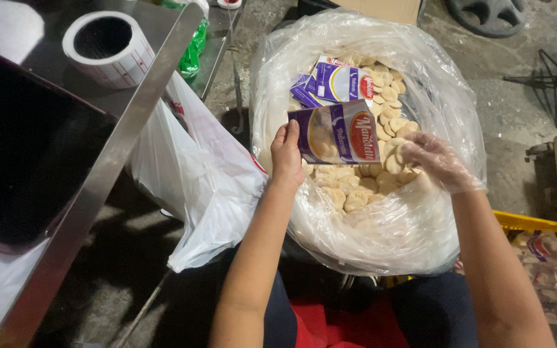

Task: The person puts on a disposable glove and then fills small foil packets with round cookies from a large plastic bag. They repeatedly pick up cookies and place them into the packets, which are then set aside.

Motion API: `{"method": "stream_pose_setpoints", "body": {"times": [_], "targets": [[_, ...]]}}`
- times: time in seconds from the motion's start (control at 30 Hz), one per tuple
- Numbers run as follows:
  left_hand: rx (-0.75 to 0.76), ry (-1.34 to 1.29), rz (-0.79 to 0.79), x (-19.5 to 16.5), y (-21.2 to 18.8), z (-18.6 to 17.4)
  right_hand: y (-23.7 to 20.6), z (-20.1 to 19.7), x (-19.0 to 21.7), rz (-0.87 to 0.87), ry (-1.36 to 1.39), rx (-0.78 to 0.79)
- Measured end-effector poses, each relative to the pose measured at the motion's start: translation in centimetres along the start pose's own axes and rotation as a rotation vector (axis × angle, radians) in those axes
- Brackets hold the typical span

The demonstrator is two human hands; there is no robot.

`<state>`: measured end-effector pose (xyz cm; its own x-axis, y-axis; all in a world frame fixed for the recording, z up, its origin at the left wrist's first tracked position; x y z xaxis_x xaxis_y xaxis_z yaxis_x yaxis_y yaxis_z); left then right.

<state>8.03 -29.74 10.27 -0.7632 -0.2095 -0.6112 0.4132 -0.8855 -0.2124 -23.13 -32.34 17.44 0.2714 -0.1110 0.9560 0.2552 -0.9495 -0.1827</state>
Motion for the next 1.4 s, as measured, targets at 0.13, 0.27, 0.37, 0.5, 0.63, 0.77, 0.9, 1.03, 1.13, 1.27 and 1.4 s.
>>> {"method": "stream_pose_setpoints", "body": {"times": [0.13,0.27,0.37,0.5,0.63,0.77,0.9,1.03,1.13,1.27,1.4], "targets": [[-0.030,0.037,0.024,-0.2,0.0,-0.1,-0.8,-0.1,-0.9,0.118,0.305,-0.004],[-0.029,0.021,-0.003,-0.2,-0.1,0.0,-0.9,0.6,0.7,0.108,0.317,-0.024],[-0.034,0.013,-0.002,-0.2,-0.1,0.0,-1.2,0.6,1.5,0.169,0.228,-0.124],[-0.024,0.014,0.013,-0.1,0.0,0.0,-1.9,2.0,4.5,-0.069,0.258,-0.106],[-0.003,0.047,0.014,0.1,-0.2,0.1,-3.0,3.7,6.9,-0.292,-0.052,-0.175],[0.023,0.020,-0.015,0.6,-0.7,0.6,-3.5,6.6,9.5,-0.507,-0.296,-0.061],[0.079,0.063,-0.027,2.2,-1.5,1.5,-2.5,7.0,7.8,-0.196,-0.332,-0.029],[0.101,0.095,-0.121,4.7,-2.9,2.0,-1.8,6.7,5.4,-0.096,-0.514,-0.003],[0.156,-0.013,-0.223,5.6,-3.8,2.7,-0.3,4.8,2.9,-0.071,-0.760,-0.083],[0.113,-0.036,-0.362,5.5,-3.7,2.4,1.3,3.5,2.8,-0.455,-0.453,-0.207],[0.155,-0.041,-0.311,4.4,-3.6,2.7,2.2,4.2,1.7,-0.300,-0.464,-0.153]]}}
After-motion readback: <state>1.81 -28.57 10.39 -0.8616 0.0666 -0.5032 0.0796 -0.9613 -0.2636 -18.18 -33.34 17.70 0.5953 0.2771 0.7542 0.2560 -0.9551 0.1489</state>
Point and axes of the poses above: each hand's wrist, its own y-axis towards the middle knuckle, its own z-axis out of the palm, x = y × z, the point moved 8 cm from there along y, towards the middle knuckle, and after that the axes turned 7 degrees about -x, right-handed, at the moved point
